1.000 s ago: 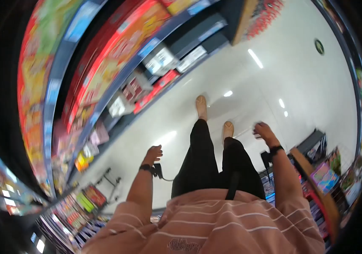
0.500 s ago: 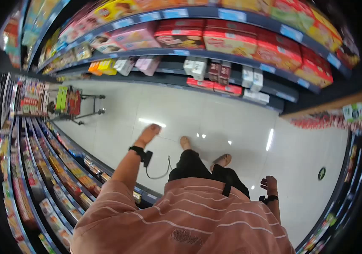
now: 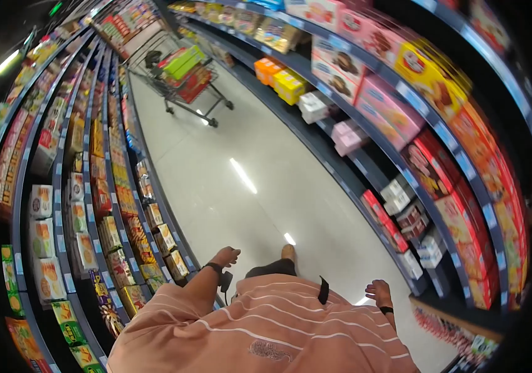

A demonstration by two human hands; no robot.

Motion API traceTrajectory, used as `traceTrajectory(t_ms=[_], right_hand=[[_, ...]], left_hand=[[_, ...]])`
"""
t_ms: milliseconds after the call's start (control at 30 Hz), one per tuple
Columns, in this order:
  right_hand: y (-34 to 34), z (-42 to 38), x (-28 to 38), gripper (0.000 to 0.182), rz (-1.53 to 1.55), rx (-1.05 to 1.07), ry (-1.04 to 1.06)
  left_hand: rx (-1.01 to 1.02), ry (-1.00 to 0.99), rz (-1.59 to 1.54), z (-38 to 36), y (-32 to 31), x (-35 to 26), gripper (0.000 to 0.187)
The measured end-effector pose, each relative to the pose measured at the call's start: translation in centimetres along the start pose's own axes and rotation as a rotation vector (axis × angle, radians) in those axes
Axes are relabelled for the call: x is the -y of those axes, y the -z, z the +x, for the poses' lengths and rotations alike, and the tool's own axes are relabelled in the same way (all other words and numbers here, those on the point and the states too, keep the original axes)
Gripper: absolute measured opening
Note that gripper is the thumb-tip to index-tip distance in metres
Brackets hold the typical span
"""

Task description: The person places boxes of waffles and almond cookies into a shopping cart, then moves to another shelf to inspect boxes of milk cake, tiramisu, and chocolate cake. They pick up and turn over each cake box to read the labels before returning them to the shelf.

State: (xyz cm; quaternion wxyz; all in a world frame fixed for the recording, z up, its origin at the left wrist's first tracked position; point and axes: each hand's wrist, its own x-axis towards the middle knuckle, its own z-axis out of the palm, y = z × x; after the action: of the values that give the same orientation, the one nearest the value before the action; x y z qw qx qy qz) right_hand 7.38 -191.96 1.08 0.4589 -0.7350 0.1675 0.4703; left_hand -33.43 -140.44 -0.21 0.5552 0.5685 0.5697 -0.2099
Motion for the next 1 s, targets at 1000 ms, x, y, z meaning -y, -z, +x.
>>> traceTrajectory(t_ms=[1000], right_hand=[[-51.0, 22.2, 60.3, 0.029, -0.504, 0.588, 0.325]], left_hand=[[-0.415, -0.052, -0.839, 7.2, 30.8, -18.6, 0.054]])
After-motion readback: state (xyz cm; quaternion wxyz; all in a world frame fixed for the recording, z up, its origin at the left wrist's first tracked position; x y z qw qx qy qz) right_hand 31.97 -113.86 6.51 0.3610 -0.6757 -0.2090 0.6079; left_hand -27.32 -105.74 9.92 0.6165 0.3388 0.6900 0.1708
